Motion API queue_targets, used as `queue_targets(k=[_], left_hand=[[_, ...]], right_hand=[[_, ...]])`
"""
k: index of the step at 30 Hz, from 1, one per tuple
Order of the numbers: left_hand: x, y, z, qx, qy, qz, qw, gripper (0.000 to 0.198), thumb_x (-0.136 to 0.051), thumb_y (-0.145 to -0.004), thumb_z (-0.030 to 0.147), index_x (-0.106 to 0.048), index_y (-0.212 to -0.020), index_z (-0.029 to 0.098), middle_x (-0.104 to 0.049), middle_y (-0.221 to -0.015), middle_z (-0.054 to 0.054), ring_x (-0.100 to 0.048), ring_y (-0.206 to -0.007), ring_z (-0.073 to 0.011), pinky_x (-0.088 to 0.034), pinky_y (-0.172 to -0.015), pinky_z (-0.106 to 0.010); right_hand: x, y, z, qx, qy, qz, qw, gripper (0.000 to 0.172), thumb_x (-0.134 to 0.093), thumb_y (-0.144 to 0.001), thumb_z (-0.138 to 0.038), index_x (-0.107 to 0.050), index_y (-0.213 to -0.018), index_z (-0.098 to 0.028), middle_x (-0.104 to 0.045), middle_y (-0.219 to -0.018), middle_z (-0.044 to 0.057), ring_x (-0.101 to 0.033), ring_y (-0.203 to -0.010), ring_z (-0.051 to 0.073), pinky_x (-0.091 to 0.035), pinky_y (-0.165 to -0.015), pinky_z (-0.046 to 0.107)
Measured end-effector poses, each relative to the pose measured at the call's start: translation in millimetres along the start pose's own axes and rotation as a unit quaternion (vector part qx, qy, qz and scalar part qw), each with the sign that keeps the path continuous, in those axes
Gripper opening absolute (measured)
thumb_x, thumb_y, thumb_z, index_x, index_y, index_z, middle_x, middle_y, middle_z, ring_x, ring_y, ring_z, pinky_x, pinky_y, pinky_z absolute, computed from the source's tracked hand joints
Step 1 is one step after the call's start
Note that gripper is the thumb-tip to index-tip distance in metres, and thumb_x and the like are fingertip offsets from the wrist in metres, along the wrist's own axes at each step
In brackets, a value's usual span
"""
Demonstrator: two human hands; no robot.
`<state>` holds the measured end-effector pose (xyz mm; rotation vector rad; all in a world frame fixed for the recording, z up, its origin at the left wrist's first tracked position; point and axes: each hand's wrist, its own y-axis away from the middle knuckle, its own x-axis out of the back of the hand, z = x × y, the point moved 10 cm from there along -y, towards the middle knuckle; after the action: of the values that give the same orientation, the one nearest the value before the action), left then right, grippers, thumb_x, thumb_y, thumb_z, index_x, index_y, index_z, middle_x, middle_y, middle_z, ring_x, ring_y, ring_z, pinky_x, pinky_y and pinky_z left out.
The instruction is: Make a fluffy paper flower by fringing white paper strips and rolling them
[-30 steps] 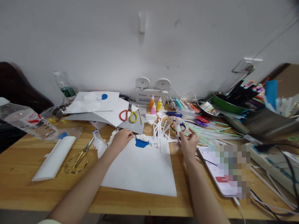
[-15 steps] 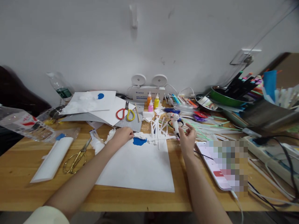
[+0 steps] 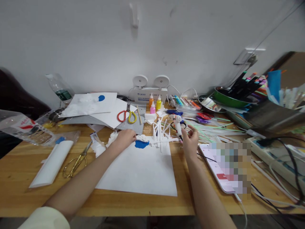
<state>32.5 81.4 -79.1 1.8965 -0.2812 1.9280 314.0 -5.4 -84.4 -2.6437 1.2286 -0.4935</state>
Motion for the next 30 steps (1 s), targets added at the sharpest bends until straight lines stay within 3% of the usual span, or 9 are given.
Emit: queue_targets(k=[13, 30], left_hand=[[-5.3, -2.2, -15.2, -0.028, 0.082, 0.003, 0.996, 0.019, -0.051, -0.071, 0.029, -0.066, -0.074, 0.019, -0.066, -0.078, -0.004, -0.057, -0.072, -0.0152, -0.036, -0.06, -0.021], [-5.6, 2.4, -13.0, -0.014, 0.1, 0.064, 0.993, 0.02, -0.047, -0.074, 0.027, -0.065, -0.075, 0.017, -0.064, -0.081, -0.006, -0.056, -0.078, -0.0178, -0.038, -0.067, -0.025]], right_hand=[[0.1, 0.1, 0.6, -0.001, -0.004, 0.002, 1.0, 0.038, -0.051, -0.067, -0.038, -0.052, -0.1, -0.019, -0.04, -0.074, -0.001, -0.039, -0.068, 0.015, -0.038, -0.067, 0.032], [-1.9, 1.3, -0.3, -0.016, -0.018, -0.011, 1.0, 0.04, -0.051, -0.065, -0.038, -0.053, -0.099, -0.017, -0.042, -0.069, -0.002, -0.04, -0.064, 0.014, -0.037, -0.063, 0.03]])
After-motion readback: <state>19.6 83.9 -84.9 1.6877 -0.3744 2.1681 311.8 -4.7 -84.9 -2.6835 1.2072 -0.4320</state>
